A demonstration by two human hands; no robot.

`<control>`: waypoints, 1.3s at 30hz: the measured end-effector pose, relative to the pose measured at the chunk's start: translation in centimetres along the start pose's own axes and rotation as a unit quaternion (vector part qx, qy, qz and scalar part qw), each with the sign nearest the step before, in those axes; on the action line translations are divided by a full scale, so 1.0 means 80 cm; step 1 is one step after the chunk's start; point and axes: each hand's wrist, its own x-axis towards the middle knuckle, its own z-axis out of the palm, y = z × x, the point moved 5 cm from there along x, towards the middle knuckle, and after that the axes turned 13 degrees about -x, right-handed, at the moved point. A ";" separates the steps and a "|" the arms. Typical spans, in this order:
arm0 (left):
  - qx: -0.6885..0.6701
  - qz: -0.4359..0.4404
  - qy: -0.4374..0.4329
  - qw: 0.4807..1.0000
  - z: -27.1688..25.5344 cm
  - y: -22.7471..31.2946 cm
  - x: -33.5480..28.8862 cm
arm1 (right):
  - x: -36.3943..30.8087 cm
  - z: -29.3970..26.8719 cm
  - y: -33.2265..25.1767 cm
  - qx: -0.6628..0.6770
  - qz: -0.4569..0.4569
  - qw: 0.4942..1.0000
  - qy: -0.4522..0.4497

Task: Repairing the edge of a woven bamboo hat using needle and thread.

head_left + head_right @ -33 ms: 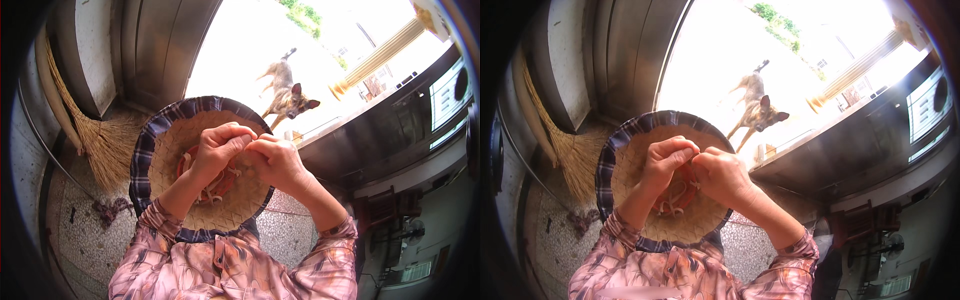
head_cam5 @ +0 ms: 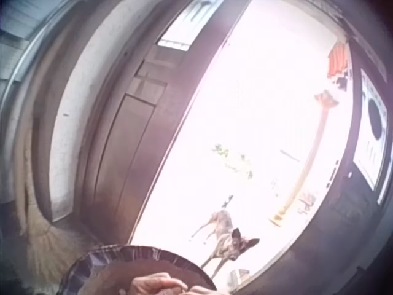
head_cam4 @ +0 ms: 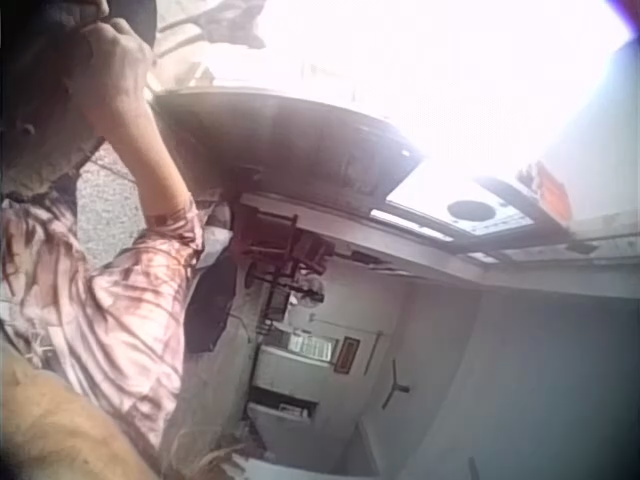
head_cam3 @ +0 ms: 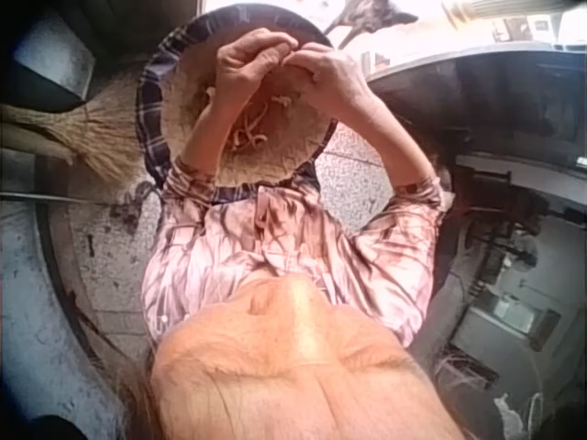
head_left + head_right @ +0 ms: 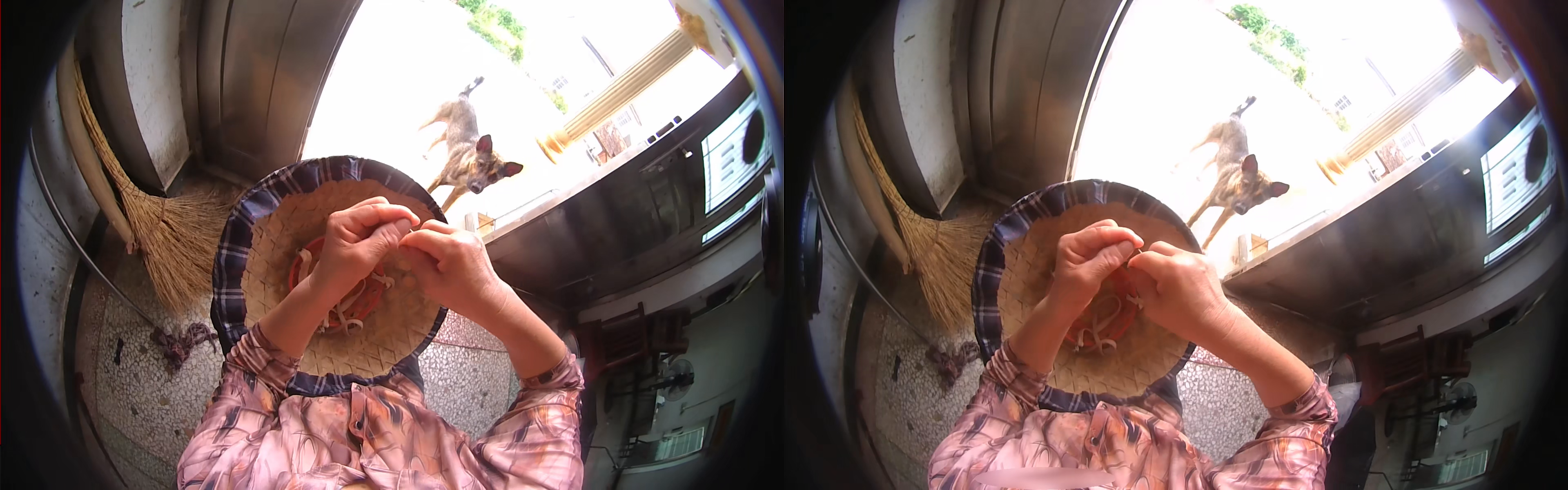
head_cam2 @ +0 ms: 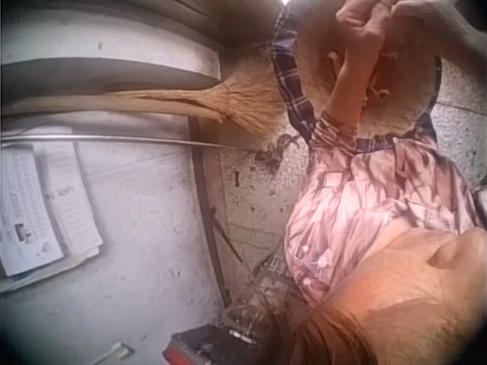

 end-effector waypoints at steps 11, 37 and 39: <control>0.465 0.315 -0.112 0.820 0.035 0.020 0.001 | 0.000 -0.031 0.033 0.073 0.102 0.991 -0.038; 0.193 0.137 -0.089 0.968 0.021 0.008 0.003 | 0.000 -0.033 0.047 0.139 0.115 0.983 -0.045; 0.141 0.126 -0.073 0.979 0.016 0.003 0.002 | 0.000 -0.033 0.048 0.145 0.119 0.981 -0.049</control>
